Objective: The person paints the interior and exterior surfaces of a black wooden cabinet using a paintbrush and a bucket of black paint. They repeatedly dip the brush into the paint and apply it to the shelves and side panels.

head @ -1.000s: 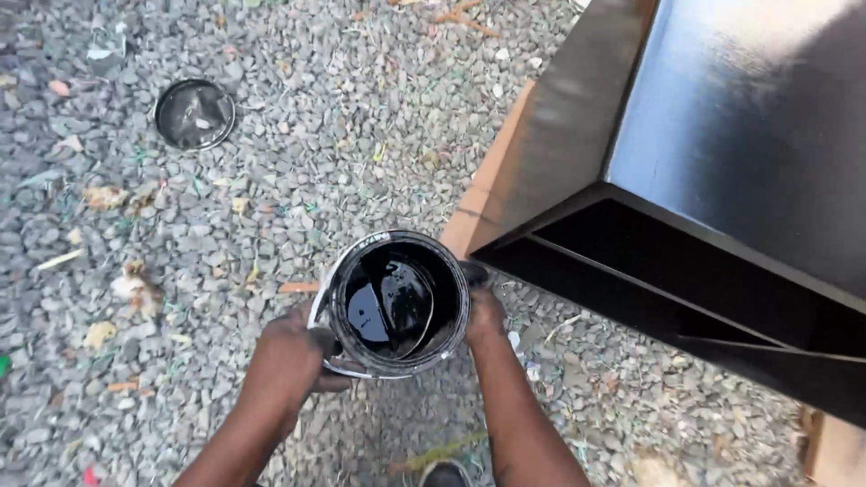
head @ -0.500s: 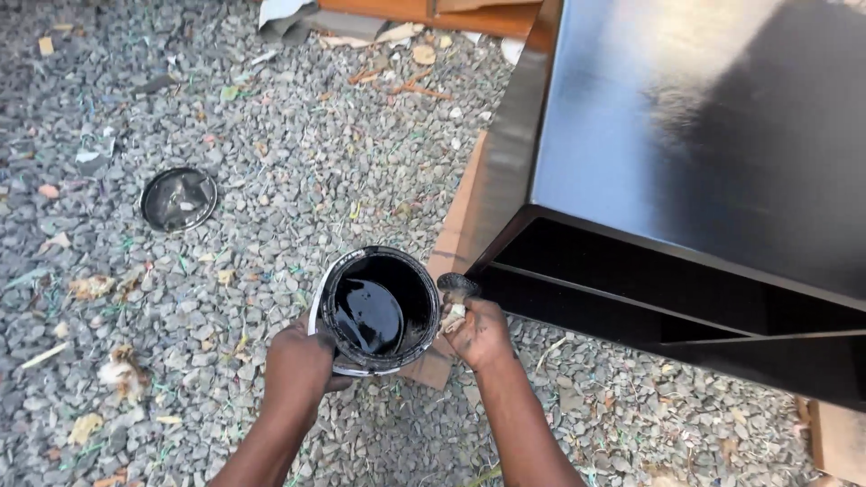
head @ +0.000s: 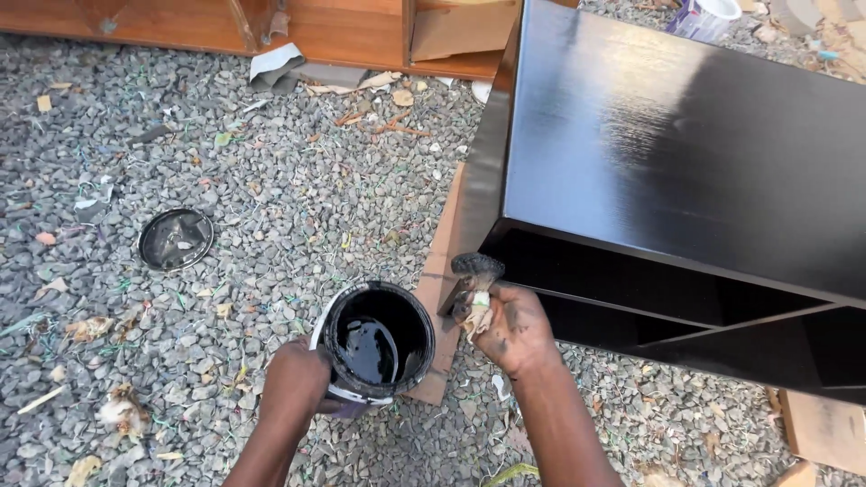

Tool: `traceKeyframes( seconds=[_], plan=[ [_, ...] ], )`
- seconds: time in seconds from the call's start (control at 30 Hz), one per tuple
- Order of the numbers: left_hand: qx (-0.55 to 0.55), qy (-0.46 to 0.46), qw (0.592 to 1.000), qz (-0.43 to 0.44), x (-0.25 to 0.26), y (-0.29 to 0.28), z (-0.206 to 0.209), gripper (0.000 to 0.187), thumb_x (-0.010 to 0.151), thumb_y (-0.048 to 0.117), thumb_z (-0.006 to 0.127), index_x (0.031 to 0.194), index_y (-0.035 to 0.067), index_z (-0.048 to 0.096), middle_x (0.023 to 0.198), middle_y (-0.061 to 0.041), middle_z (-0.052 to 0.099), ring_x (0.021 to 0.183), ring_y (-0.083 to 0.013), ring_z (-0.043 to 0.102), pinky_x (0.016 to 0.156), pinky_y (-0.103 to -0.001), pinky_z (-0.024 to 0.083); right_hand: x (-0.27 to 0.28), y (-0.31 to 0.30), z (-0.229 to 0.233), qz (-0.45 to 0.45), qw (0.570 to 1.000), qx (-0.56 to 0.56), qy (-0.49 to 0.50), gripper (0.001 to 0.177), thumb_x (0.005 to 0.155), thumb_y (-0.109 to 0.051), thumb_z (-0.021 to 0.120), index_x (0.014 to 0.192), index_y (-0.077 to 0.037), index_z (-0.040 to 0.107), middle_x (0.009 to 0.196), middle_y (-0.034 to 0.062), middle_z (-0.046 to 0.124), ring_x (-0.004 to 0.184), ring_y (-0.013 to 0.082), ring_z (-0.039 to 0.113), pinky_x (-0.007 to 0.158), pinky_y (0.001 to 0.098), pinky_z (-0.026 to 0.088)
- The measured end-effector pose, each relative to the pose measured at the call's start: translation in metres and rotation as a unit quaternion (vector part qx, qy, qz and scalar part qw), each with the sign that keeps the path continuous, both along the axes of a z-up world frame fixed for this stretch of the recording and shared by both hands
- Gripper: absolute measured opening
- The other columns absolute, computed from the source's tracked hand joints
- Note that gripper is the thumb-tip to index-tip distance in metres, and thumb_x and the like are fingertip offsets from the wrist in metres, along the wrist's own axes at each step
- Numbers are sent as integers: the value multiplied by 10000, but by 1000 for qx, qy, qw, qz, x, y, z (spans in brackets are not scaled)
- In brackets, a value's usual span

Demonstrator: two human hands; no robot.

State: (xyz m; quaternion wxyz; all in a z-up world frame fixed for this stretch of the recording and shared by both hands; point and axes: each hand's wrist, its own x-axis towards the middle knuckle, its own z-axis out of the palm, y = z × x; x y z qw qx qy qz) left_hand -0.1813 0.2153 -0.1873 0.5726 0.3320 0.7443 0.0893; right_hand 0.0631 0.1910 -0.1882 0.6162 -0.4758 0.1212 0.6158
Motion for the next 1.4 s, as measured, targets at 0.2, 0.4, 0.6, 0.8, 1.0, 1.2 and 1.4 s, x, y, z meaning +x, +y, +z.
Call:
traceKeyframes(
  seconds=[0.2,0.4,0.6,0.8,1.0,1.2,1.4],
  plan=[
    [-55,15,994,-95,6,-2,5,258,1083,26,457,1240,-146,568,1181,-322,658,737,-382,789,458,-309,664,3,-11,61,-38,994,103,-5,450,943,-64,429,1370,7,550,1041,183,655,806,258,646,696,371,568],
    [-49,-28,991,-118,16,-8,12,470,1042,-10,416,1511,-12,389,1677,-86,293,911,-372,766,631,-331,683,16,-40,84,-97,954,144,-243,149,1059,-56,458,1109,-22,594,917,162,630,715,197,596,549,262,519],
    [174,46,933,-312,-2,-17,-64,440,886,176,489,1085,-121,746,907,-312,749,985,-485,733,747,-531,608,11,-53,56,-46,848,193,-492,223,1009,-122,626,1194,-49,525,853,129,662,589,173,667,491,254,575],
    [-8,29,967,-252,11,-5,-8,527,945,10,315,1412,18,561,1370,-274,619,705,-358,805,556,-328,623,-18,-50,51,78,598,62,-795,360,902,-62,679,1245,-21,579,1131,179,630,608,133,579,408,211,459],
    [176,179,655,-712,18,10,-139,204,936,156,682,855,-22,741,1003,-170,721,829,-221,746,724,-304,621,-31,-36,56,355,686,-92,-629,129,835,-169,785,958,-169,748,982,-4,743,647,99,616,479,241,437],
    [-6,28,889,-457,73,-12,-51,268,1055,111,428,994,-31,646,977,-134,702,763,-223,752,590,-233,654,41,-89,-44,89,962,12,-260,71,1046,-81,560,985,-66,593,770,197,721,519,255,678,371,292,485],
    [-47,-63,923,-376,117,-28,-50,254,991,42,424,1035,-94,634,1145,-319,691,848,-478,761,502,-408,636,45,-122,-37,40,917,-74,-389,278,971,-193,635,1182,-67,505,959,222,730,694,298,716,611,400,593]
  ],
)
